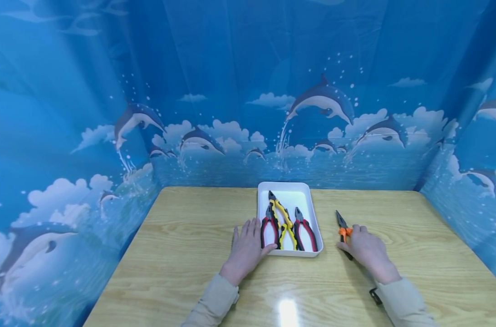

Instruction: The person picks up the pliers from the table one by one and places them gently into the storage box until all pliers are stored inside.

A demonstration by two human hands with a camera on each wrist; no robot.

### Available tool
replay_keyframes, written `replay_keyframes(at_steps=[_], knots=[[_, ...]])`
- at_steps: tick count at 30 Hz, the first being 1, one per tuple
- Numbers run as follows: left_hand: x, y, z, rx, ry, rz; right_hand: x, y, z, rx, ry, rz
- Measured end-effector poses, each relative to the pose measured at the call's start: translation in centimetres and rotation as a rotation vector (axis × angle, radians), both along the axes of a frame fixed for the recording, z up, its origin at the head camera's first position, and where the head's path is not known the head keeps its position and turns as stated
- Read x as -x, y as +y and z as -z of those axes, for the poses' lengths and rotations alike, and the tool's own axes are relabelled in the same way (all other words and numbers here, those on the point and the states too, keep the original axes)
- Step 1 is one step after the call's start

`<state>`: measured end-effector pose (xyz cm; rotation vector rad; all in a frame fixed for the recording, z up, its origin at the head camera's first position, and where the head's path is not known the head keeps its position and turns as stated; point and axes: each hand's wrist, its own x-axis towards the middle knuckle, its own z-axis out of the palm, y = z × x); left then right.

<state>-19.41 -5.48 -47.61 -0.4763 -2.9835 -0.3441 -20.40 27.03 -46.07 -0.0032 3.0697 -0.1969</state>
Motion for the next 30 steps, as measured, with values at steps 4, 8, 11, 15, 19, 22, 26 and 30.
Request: replay_keyframes(at_steps=[4,8,11,15,19,22,26,30], knots=[[-0.01,0.01,0.04,0.005,0.002,-0.002,0.13,-0.25,0.05,-0.026,-0.026,0.03],[-0.02,0.06,0.02,0.01,-0.001,-0.007,0.41,-0.45,0.08,-0.043,-0.05,0.035],[-0.01,0.08,-0.01,0.015,-0.001,-0.01,0.58,-0.42,-0.03,-0.021,-0.056,0.045],[-0.01,0.03,-0.04,0.014,0.002,-0.007,0.69,-0.21,-0.19,0.004,-0.047,0.056],[0.02,0.01,-0.05,0.008,0.006,-0.001,0.7,0.02,-0.16,0.014,-0.023,0.049],[0.08,0.01,0.05,0.008,0.011,0.001,0.8,0.07,-0.17,0.033,-0.012,0.053],[0.07,0.02,0.01,0.007,0.007,0.0,0.91,-0.09,-0.42,0.032,0.015,0.064],[-0.06,0.0,-0.19,0.002,-0.006,-0.001,0.83,-0.25,-0.44,0.03,0.067,0.067]])
